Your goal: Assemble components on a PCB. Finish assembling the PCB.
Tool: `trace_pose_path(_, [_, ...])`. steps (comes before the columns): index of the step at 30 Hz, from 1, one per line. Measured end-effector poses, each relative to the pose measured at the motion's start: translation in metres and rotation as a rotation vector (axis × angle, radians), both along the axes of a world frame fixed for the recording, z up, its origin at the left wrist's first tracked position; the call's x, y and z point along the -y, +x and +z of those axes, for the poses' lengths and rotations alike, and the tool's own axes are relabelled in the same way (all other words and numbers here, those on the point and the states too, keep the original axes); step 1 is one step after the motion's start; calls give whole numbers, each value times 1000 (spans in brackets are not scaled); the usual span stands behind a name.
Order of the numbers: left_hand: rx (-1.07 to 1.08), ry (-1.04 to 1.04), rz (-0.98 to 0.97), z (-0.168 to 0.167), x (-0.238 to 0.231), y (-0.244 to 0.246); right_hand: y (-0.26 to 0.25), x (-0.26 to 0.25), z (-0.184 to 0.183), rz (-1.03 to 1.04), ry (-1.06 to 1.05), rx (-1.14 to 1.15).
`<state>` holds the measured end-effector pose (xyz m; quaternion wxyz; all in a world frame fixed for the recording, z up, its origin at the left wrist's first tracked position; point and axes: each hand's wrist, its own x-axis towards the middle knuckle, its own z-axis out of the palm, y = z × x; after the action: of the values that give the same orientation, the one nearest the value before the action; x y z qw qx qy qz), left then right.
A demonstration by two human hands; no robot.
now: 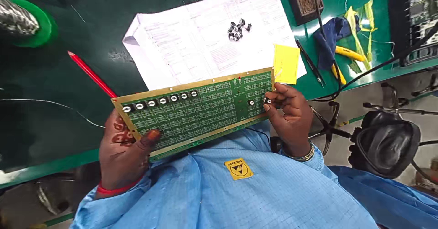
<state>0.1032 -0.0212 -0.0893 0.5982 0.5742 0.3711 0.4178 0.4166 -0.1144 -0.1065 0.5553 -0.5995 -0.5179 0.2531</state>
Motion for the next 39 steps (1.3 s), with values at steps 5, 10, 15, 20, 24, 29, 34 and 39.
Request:
trace_pose_path(5, [0,-3,15,-1,1,-1,0,0,-1,-13,-2,8])
trace_pose_path(10, [-26,-6,13,-1,1,-2,0,0,0,-29,-15,7])
trace_pose_path(15, [-13,-9,8,-1,1,-1,1,1,0,-21,-24,-86])
trace_pose_path(20, [-16,-19,18,0,2,0,2,2,4,8,-51,-263])
trace_pose_path(24, [-2,-22,10,0,1,-1,8,3,5,50,-64,-519])
trace_pose_path(29, [0,-23,13,1,1,0,13,3,8,96,-105,-884])
trace_pose_path(34, [1,-20,21,-1,2,0,16,2,9,166,-114,-1130])
trace_pose_path(39, [-24,-15,31,-1,2,-1,16,1,9,220,-123,-1247])
